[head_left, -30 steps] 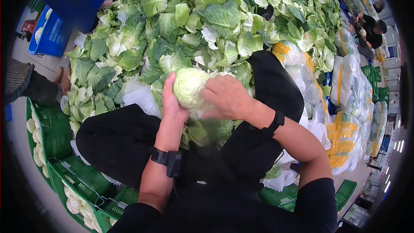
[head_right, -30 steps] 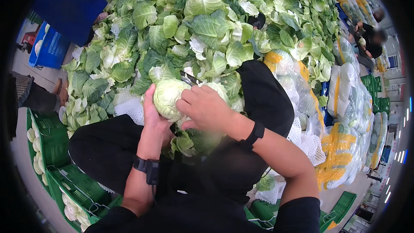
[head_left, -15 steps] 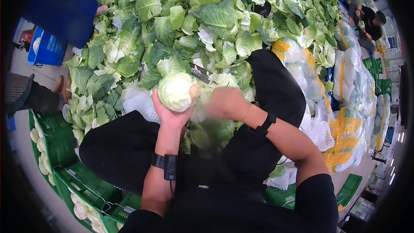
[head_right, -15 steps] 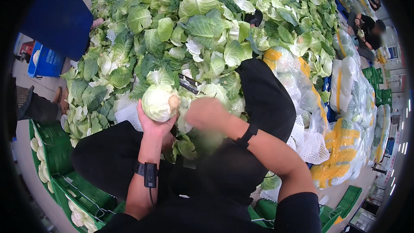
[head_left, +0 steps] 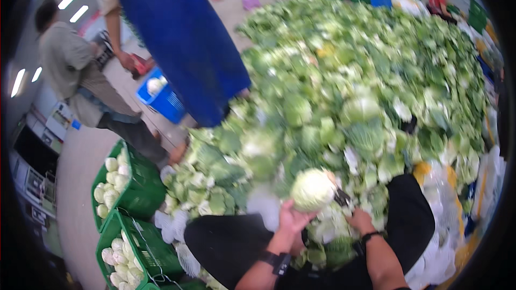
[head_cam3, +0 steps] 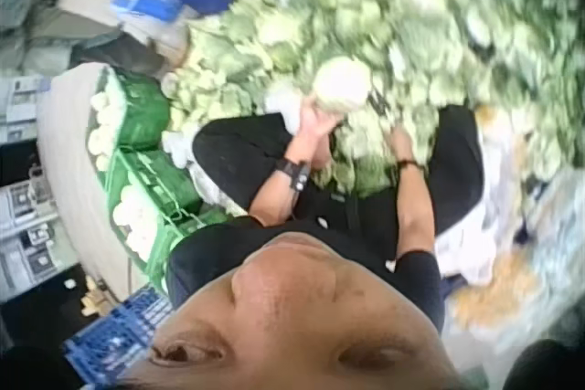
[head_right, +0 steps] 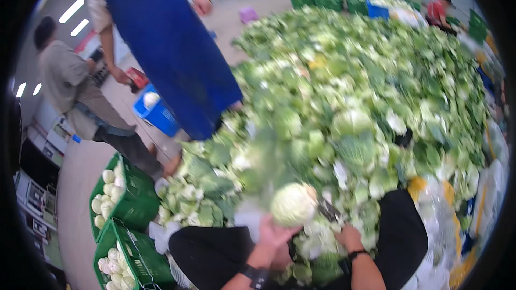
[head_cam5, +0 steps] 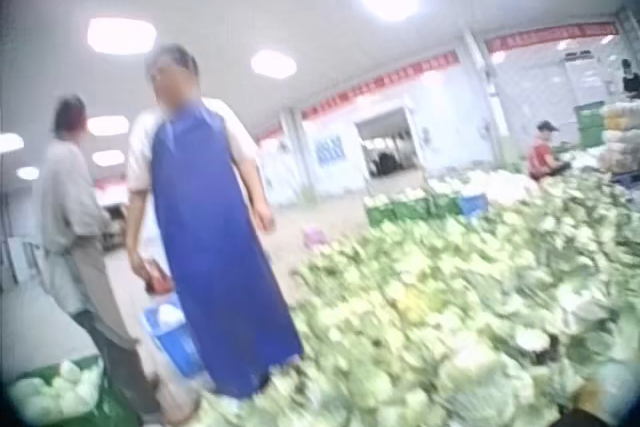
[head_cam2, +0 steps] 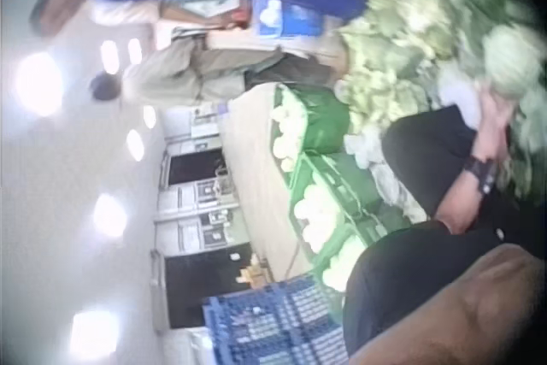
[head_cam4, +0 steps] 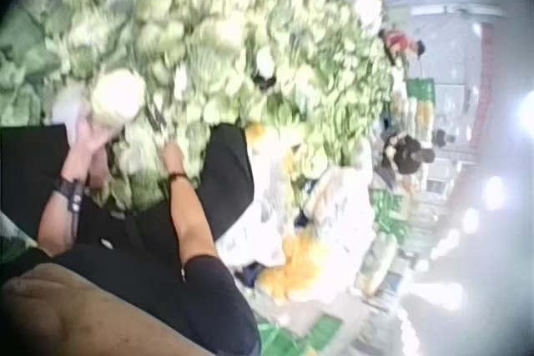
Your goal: The recorder uses a knife to trim outer leaves from cabbages and packs them into crates or bags.
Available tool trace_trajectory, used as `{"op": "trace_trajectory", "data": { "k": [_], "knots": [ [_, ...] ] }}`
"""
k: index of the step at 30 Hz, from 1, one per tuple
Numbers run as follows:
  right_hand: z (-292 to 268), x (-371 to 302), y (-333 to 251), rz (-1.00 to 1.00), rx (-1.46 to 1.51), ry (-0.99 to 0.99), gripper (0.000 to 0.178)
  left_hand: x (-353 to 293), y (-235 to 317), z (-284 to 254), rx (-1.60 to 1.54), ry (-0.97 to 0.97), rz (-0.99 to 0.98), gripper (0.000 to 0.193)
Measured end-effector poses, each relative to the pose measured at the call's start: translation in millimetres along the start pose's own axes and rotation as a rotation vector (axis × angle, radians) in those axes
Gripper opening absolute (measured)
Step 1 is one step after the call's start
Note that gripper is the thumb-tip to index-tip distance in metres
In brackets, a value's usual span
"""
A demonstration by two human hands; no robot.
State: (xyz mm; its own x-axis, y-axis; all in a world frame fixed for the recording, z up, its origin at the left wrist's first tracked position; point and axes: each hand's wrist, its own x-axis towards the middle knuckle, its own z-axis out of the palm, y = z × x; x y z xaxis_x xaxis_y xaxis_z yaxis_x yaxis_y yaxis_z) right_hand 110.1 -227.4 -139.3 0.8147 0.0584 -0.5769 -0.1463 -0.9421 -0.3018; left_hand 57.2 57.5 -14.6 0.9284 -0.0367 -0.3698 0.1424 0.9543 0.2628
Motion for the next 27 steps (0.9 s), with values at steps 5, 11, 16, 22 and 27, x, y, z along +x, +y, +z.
{"op": "trace_trajectory", "data": {
  "k": [5, 11, 16, 22, 27],
  "knots": [
    [-8, -5, -21, -0.026, -0.018, 0.114, 0.057, -15, 4, -9, -0.091, -0.266, -0.144, 0.091],
    [-7, 6, -5, 0.069, -0.078, 0.147, 0.053, -25, -9, 11, 0.059, -0.272, -0.25, 0.1],
    [-18, 19, -7, 0.137, -0.229, -0.108, 0.055, -23, -21, 4, -0.129, -0.365, -0.405, 0.09],
    [-24, 9, -7, -0.053, -0.181, 0.013, 0.054, -22, -15, 13, 0.031, -0.138, -0.318, 0.086],
    [-45, 5, -16, -0.053, -0.339, -0.224, 0.047, 2, 4, -2, 0.021, -0.148, -0.197, 0.079]
  ]
}}
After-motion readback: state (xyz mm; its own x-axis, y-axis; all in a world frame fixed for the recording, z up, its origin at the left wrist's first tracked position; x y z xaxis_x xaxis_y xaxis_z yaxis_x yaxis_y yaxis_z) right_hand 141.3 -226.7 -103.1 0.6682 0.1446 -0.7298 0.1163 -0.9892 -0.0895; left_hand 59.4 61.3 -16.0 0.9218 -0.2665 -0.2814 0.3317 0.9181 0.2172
